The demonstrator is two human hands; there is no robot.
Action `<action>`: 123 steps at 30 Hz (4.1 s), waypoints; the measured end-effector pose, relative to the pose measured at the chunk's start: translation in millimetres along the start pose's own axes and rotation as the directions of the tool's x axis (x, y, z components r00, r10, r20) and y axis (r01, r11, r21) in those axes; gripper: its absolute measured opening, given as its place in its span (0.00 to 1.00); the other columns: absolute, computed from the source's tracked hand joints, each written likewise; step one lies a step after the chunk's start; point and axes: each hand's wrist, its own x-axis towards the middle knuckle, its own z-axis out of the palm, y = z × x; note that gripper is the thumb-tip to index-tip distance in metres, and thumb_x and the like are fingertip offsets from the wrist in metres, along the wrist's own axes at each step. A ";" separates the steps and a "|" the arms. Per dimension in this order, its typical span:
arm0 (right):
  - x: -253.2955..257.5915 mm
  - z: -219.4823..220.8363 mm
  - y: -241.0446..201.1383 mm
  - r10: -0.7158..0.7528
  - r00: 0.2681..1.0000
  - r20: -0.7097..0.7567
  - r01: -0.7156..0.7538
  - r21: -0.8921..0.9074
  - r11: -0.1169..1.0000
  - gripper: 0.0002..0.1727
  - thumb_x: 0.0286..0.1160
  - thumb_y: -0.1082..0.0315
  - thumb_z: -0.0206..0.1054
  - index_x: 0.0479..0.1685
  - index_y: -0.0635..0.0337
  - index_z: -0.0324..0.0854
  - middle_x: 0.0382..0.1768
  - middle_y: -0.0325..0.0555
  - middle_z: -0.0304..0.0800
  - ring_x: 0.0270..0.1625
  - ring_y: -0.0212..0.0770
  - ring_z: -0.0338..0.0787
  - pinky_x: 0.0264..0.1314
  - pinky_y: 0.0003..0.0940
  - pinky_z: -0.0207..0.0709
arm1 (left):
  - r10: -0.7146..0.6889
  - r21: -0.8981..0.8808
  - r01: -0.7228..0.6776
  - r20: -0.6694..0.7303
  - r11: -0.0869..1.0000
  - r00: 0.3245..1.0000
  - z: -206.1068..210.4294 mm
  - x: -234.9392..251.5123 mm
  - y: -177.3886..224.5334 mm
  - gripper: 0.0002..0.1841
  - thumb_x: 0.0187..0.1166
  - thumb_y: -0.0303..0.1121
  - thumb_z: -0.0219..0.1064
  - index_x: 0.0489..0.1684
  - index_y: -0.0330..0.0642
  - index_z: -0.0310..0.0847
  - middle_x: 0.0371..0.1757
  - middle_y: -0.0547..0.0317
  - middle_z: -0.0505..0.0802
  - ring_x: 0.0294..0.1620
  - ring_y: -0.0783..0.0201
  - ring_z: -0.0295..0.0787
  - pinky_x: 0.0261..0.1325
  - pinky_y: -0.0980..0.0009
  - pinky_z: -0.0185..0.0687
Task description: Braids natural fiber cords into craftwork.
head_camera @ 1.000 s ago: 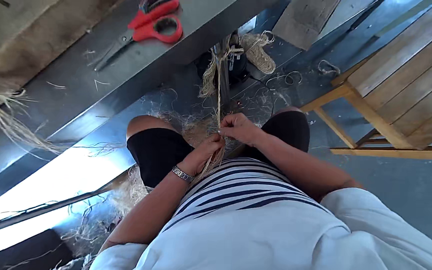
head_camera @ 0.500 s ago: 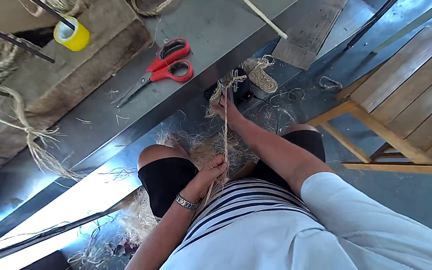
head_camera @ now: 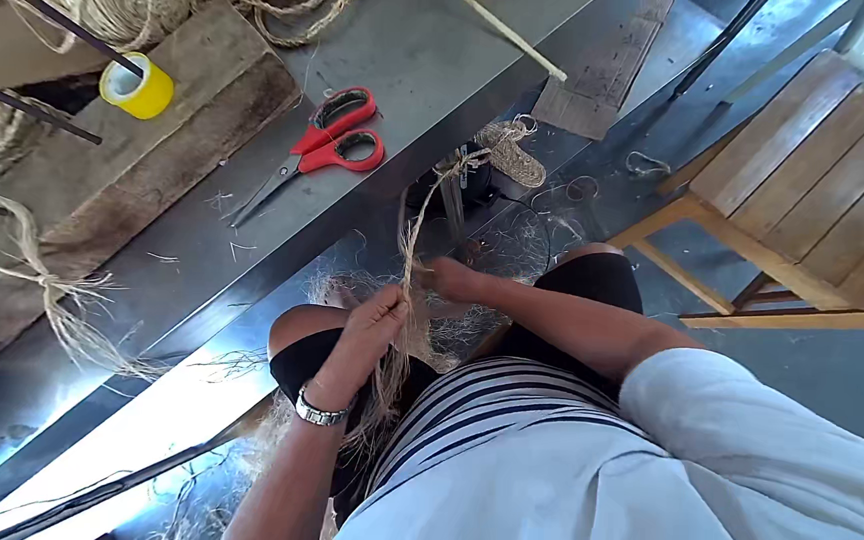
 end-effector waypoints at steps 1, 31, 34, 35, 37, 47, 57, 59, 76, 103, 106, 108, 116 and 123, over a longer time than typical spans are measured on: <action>-23.0 0.1 -2.7 0.037 0.992 0.118 -0.015 -0.186 0.982 0.19 0.93 0.64 0.54 0.54 0.75 0.81 0.45 0.67 0.87 0.51 0.62 0.88 0.59 0.64 0.78 | 0.021 0.153 -0.021 0.003 0.988 1.000 -4.4 4.2 2.6 0.10 0.88 0.32 0.54 0.36 0.43 0.78 0.24 0.68 0.77 0.24 0.75 0.71 0.31 0.75 0.69; -84.9 -120.7 -18.0 0.088 0.969 -0.231 -0.045 0.187 0.981 0.18 0.90 0.67 0.54 0.65 0.68 0.82 0.55 0.50 0.92 0.55 0.38 0.92 0.65 0.37 0.84 | 0.070 -0.636 0.119 0.264 0.763 0.962 55.6 83.5 16.4 0.15 0.88 0.31 0.41 0.39 0.48 0.75 0.36 0.64 0.90 0.36 0.69 0.89 0.42 0.73 0.87; -17.1 -79.7 -19.6 0.165 0.966 -0.197 0.014 0.683 0.731 0.18 0.95 0.64 0.46 0.66 0.65 0.76 0.46 0.43 0.90 0.44 0.35 0.90 0.51 0.33 0.85 | 0.046 -0.628 0.135 0.263 0.766 0.964 54.2 82.7 12.6 0.15 0.88 0.30 0.41 0.42 0.47 0.77 0.37 0.63 0.91 0.37 0.69 0.89 0.43 0.73 0.87; -4.8 -69.6 -20.8 0.137 0.974 -0.178 0.054 0.777 0.627 0.19 0.96 0.62 0.44 0.66 0.64 0.75 0.42 0.42 0.90 0.41 0.34 0.90 0.48 0.32 0.85 | 0.033 -0.616 0.136 0.255 0.776 0.966 52.4 81.0 11.6 0.15 0.88 0.30 0.42 0.42 0.46 0.78 0.38 0.62 0.91 0.38 0.68 0.90 0.43 0.73 0.87; 9.0 -57.4 -23.6 0.078 0.974 -0.213 0.148 0.857 0.494 0.16 0.95 0.65 0.47 0.56 0.62 0.80 0.28 0.36 0.87 0.31 0.31 0.89 0.41 0.29 0.88 | -0.013 -0.499 0.116 0.206 0.859 0.978 46.1 75.2 10.1 0.13 0.89 0.31 0.46 0.45 0.47 0.79 0.42 0.63 0.91 0.41 0.72 0.87 0.44 0.75 0.82; -30.4 -81.1 4.1 -0.086 0.932 -0.352 0.003 -0.229 0.973 0.13 0.87 0.67 0.60 0.53 0.65 0.87 0.37 0.50 0.92 0.42 0.46 0.91 0.52 0.50 0.84 | 0.002 0.430 -0.027 0.060 0.902 0.998 9.4 107.0 11.1 0.15 0.93 0.36 0.50 0.40 0.36 0.76 0.33 0.48 0.81 0.33 0.53 0.78 0.39 0.51 0.74; -66.8 -96.9 -33.2 -0.401 0.849 -0.343 -0.016 -0.776 0.630 0.11 0.84 0.70 0.61 0.45 0.58 0.91 0.39 0.59 0.87 0.37 0.62 0.91 0.32 0.57 0.83 | 0.300 0.697 -0.352 0.202 0.624 0.932 30.1 152.2 14.6 0.13 0.87 0.26 0.55 0.58 0.31 0.84 0.86 0.43 0.72 0.74 0.37 0.79 0.66 0.41 0.80; -59.9 -96.8 -26.2 -0.423 0.764 -0.487 -0.045 -0.695 0.718 0.12 0.84 0.67 0.62 0.48 0.57 0.92 0.39 0.59 0.91 0.34 0.60 0.93 0.31 0.57 0.82 | 0.323 0.605 -0.401 0.239 0.688 0.916 27.6 154.9 12.6 0.14 0.88 0.26 0.53 0.59 0.28 0.82 0.82 0.39 0.76 0.76 0.39 0.79 0.72 0.44 0.77; 27.3 -86.8 -9.1 0.298 0.696 -0.653 0.051 0.458 0.887 0.21 0.73 0.66 0.75 0.56 0.69 0.74 0.37 0.48 0.81 0.30 0.36 0.84 0.33 0.32 0.84 | 0.373 0.449 -0.414 0.181 0.792 0.910 27.2 154.5 -1.9 0.14 0.88 0.28 0.52 0.49 0.27 0.82 0.63 0.36 0.83 0.65 0.42 0.83 0.64 0.45 0.80; 11.9 -90.9 -3.5 0.434 0.807 -0.400 -0.067 0.669 0.740 0.19 0.80 0.67 0.68 0.66 0.61 0.74 0.35 0.39 0.79 0.25 0.27 0.73 0.26 0.24 0.71 | 0.254 0.465 -0.273 0.106 0.842 0.961 43.5 144.1 2.9 0.12 0.84 0.28 0.61 0.56 0.34 0.88 0.73 0.38 0.81 0.66 0.44 0.86 0.63 0.45 0.85; 11.9 -96.1 -1.5 0.335 0.876 -0.348 0.110 0.820 0.562 0.03 0.89 0.72 0.54 0.50 0.56 0.73 0.22 0.31 0.75 0.17 0.23 0.71 0.22 0.17 0.71 | 0.175 0.406 -0.239 0.187 0.882 0.967 33.3 144.3 15.4 0.16 0.88 0.29 0.54 0.62 0.31 0.84 0.79 0.37 0.77 0.73 0.43 0.81 0.71 0.45 0.78; 5.2 -97.9 3.9 0.209 0.914 -0.348 0.207 0.843 0.496 0.14 0.93 0.72 0.44 0.45 0.57 0.77 0.24 0.31 0.84 0.21 0.22 0.80 0.28 0.17 0.79 | 0.191 0.361 -0.255 0.202 0.897 0.960 27.7 141.0 20.9 0.17 0.88 0.27 0.52 0.63 0.27 0.82 0.79 0.33 0.76 0.74 0.40 0.79 0.72 0.43 0.76; 22.2 -105.3 -16.5 0.365 0.863 -0.349 -0.102 0.588 0.803 0.07 0.84 0.74 0.59 0.53 0.66 0.76 0.28 0.39 0.79 0.22 0.28 0.74 0.25 0.24 0.72 | 0.175 0.359 -0.231 0.182 0.904 0.968 27.7 142.9 19.5 0.16 0.88 0.27 0.53 0.61 0.27 0.83 0.80 0.34 0.75 0.75 0.43 0.78 0.75 0.48 0.74; 27.7 -103.9 5.2 0.480 0.815 -0.324 -0.089 0.749 0.657 0.04 0.82 0.72 0.60 0.48 0.59 0.73 0.20 0.35 0.69 0.18 0.31 0.71 0.26 0.30 0.77 | 0.216 0.383 -0.231 0.082 0.894 0.973 39.3 154.5 -3.2 0.13 0.87 0.29 0.59 0.55 0.31 0.87 0.78 0.38 0.77 0.75 0.44 0.78 0.74 0.47 0.77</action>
